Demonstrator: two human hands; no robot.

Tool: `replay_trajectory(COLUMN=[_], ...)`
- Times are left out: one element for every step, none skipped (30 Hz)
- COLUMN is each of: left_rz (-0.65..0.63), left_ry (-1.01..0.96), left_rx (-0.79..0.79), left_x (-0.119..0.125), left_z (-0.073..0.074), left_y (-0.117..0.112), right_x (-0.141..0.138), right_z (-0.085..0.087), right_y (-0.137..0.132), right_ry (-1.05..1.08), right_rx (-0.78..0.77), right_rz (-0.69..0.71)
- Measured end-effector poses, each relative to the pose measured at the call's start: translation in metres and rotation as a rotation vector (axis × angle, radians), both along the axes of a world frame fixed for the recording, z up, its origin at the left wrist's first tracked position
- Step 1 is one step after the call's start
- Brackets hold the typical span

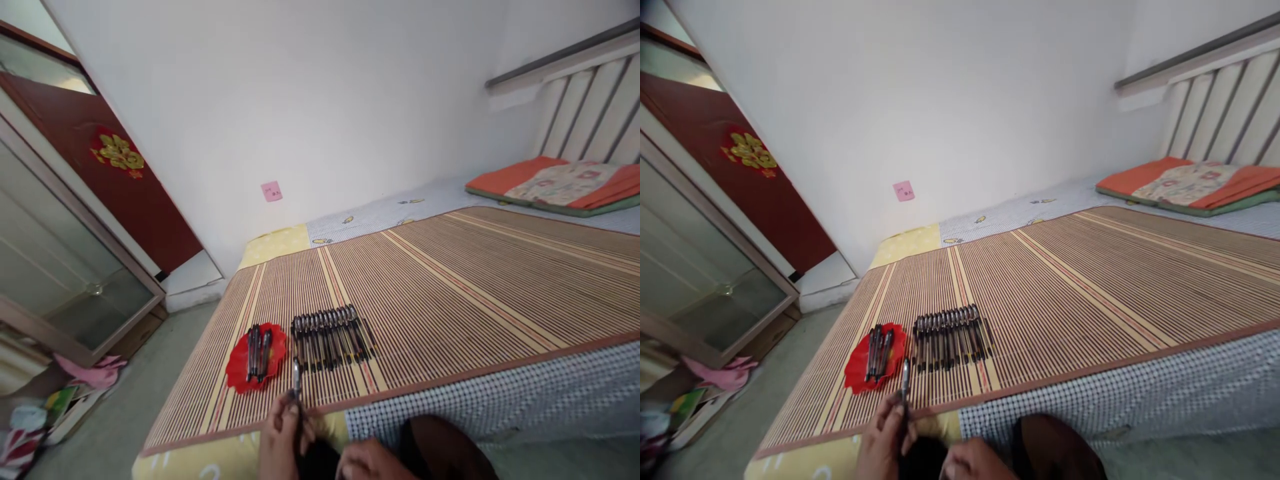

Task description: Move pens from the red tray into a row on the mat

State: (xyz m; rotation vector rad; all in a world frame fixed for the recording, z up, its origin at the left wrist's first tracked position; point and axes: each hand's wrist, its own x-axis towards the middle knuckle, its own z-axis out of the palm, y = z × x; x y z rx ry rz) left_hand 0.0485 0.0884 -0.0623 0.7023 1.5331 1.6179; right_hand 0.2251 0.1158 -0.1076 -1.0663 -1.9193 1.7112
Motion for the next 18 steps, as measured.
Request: replay_trajectory(left_rz=[-0.034, -0.071, -0.107, -0.142, -0.177, -0.215, -0.257, -0.298, -0.337, -0.371, -0.395, -0.407, -0.414, -0.423, -0.436, -0.454, -0.474, -0.49], left_ry=[-0.058, -0.1, -0.129, -0.15, -0.168, -0.184, -0.2, -0.214, -0.223, -0.229, -0.236, -0.243, -0.25, -0.253, -0.252, -0.245, -0.233, -0.224], left_rx=[-0.001, -0.006, -0.008, -0.012, -0.018, -0.024, -0.034, -0.044, -0.054, -0.062, -0.068, -0.068, -0.062, -0.057, -0.053, -0.051, -0.054, -0.065], left_x=[0.016, 0.03, 0.041, 0.051, 0.059, 0.067, 0.074, 0.08, 0.085, 0.09, 0.095, 0.098, 0.101, 0.103, 0.104, 0.105, 0.104, 0.104], left_z=[-0.003, -0.005, -0.004, -0.003, -0.001, 0.001, 0.003, 0.003, 0.003, 0.002, 0.0, -0.002, -0.004, -0.006, -0.007, -0.008, -0.008, -0.007], left_y=[-0.006, -0.01, -0.014, -0.018, -0.021, -0.023, -0.026, -0.029, -0.031, -0.034, -0.037, -0.039, -0.041, -0.044, -0.046, -0.048, -0.05, -0.052], right_x=[0.005, 0.012, 0.019, 0.026, 0.033, 0.039, 0.044, 0.047, 0.05, 0.051, 0.052, 0.053, 0.054, 0.055, 0.058, 0.062, 0.067, 0.073], right_z=[0.006, 0.014, 0.023, 0.032, 0.04, 0.048, 0.055, 0.06, 0.064, 0.067, 0.069, 0.071, 0.073, 0.074, 0.076, 0.078, 0.081, 0.083], right_y=[0.003, 0.006, 0.009, 0.012, 0.013, 0.013, 0.012, 0.009, 0.006, 0.002, -0.002, -0.006, -0.009, -0.01, -0.01, -0.009, -0.007, -0.003], right_ry=[0.059, 0.133, 0.214, 0.276, 0.316, 0.343, 0.36, 0.369, 0.374, 0.376, 0.375, 0.375, 0.381, 0.39, 0.401, 0.416, 0.44, 0.479], right_rx=[-0.006, -0.007, 0.001, 0.02, 0.037, 0.045, 0.045, 0.039, 0.032, 0.029, 0.03, 0.033, 0.037, 0.038, 0.032, 0.021, 0.008, -0.01], right_rz=[-0.055, -0.135, -0.238, -0.331, -0.395, -0.431, -0.442, -0.44, -0.433, -0.428, -0.425, -0.427, -0.432, -0.444, -0.47, -0.515, -0.581, -0.659])
